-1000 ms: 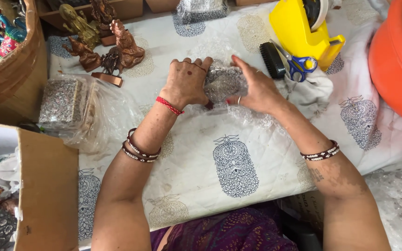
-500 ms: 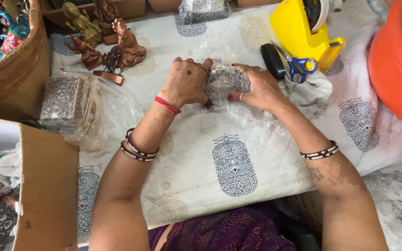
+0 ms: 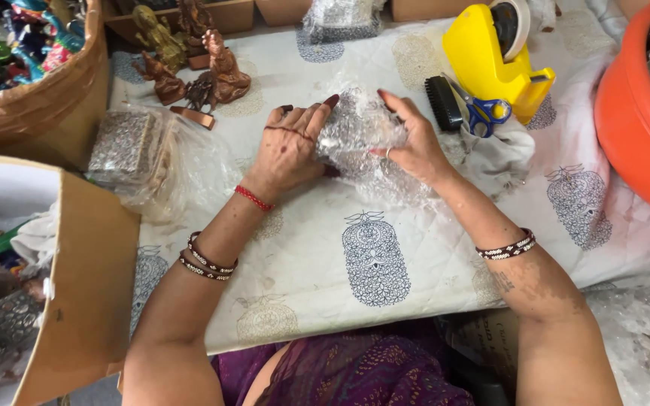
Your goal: The person wraps a metal figurine in bubble wrap by hand and secures it with tape from a dispenser, then repeats the process with a second figurine.
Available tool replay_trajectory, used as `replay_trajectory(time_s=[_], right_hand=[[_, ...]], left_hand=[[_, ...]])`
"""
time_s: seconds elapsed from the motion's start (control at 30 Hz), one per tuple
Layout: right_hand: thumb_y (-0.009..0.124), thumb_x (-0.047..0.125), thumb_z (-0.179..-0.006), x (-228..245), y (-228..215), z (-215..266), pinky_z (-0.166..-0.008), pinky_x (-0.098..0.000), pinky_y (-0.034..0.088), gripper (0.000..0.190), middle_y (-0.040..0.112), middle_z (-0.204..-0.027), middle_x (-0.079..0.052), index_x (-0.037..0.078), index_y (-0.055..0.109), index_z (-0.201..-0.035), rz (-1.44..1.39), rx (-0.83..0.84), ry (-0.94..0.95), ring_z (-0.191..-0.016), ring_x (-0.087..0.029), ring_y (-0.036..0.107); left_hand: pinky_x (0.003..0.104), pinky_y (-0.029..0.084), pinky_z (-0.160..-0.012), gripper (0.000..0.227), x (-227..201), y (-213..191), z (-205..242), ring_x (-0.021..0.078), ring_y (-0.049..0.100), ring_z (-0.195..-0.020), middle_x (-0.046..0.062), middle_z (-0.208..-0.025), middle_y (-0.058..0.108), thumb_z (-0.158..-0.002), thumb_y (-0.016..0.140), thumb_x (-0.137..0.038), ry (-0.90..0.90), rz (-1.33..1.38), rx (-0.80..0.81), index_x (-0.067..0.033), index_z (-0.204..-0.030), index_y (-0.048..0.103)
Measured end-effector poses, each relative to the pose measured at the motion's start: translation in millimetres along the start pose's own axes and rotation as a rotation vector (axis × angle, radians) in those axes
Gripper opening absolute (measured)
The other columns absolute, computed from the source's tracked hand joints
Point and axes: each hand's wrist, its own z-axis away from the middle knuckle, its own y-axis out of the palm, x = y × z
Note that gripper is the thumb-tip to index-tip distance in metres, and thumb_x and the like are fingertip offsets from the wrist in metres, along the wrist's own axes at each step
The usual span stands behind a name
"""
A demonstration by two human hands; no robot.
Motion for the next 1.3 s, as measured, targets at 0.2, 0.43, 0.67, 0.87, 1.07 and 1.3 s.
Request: replay_trajectory(time_s=[0.2, 0.43, 0.67, 0.87, 1.07, 1.3], right_hand=[[0.082, 0.013, -0.085, 14, 10, 10, -0.105, -0.0342, 0.055, 0.064, 0.071, -0.125, -0.009, 0.001, 0.054, -0.14, 0.05, 0.145, -0.023, -0.115, -0.02, 0.069], [0.084, 0.014, -0.082, 20, 7, 11, -0.102, -0.0384, 0.055, 0.065, 0.074, -0.119, -0.011, 0.003, 0.054, -0.138, 0.173, 0.18, -0.082, -0.111, -0.022, 0.072], [0.083, 0.013, -0.082, 21, 10, 12, -0.097, -0.0388, 0.058, 0.071, 0.075, -0.117, -0.013, 0.004, 0.051, -0.144, 0.339, 0.209, -0.152, -0.104, -0.024, 0.075], [0.083, 0.017, -0.085, 22, 12, 15, -0.095, -0.0384, 0.06, 0.066, 0.076, -0.116, -0.01, 0.007, 0.054, -0.143, 0.326, 0.222, -0.148, -0.101, -0.024, 0.076], [0.085, 0.02, -0.08, 29, 15, 16, -0.089, -0.0366, 0.062, 0.051, 0.077, -0.115, -0.01, 0.008, 0.066, -0.126, 0.496, 0.267, -0.252, -0.098, -0.026, 0.076], [0.081, 0.02, -0.083, 26, 13, 15, -0.087, -0.0367, 0.062, 0.047, 0.074, -0.118, -0.012, 0.003, 0.066, -0.124, 0.572, 0.267, -0.315, -0.099, -0.028, 0.075]], left_hand=[[0.047, 0.044, -0.093, 0.091, -4, 7, 24, 0.0317, 0.062, -0.11, 0.019, -0.127, 0.064, -0.064, 0.081, -0.025, -0.093, -0.015, 0.117, 0.007, -0.14, 0.044], [0.056, 0.031, -0.112, 0.103, 12, -9, 20, 0.0363, 0.059, -0.117, 0.027, -0.115, 0.065, -0.065, 0.067, -0.018, -0.36, 0.2, 0.506, 0.0067, -0.156, 0.027], [0.046, 0.055, -0.099, 0.073, -1, -54, 0, 0.0364, 0.069, -0.107, 0.027, -0.125, 0.068, -0.08, 0.05, 0.0, -0.642, 0.693, 0.425, -0.0127, -0.152, 0.05], [0.039, 0.05, -0.107, 0.06, 26, -11, 21, 0.0321, 0.062, -0.128, 0.015, -0.138, 0.066, -0.08, 0.057, 0.013, -0.254, 0.497, 0.088, -0.0067, -0.136, 0.064], [0.034, 0.055, -0.098, 0.032, 26, -30, 15, 0.0234, 0.068, -0.113, 0.01, -0.124, 0.072, -0.083, 0.075, -0.008, -0.504, 0.518, 0.191, -0.0075, -0.115, 0.073], [0.031, 0.059, -0.077, 0.016, 20, -33, 9, 0.012, 0.074, -0.083, 0.001, -0.11, 0.08, -0.095, 0.072, -0.018, -0.684, 0.487, 0.184, -0.0167, -0.11, 0.077]])
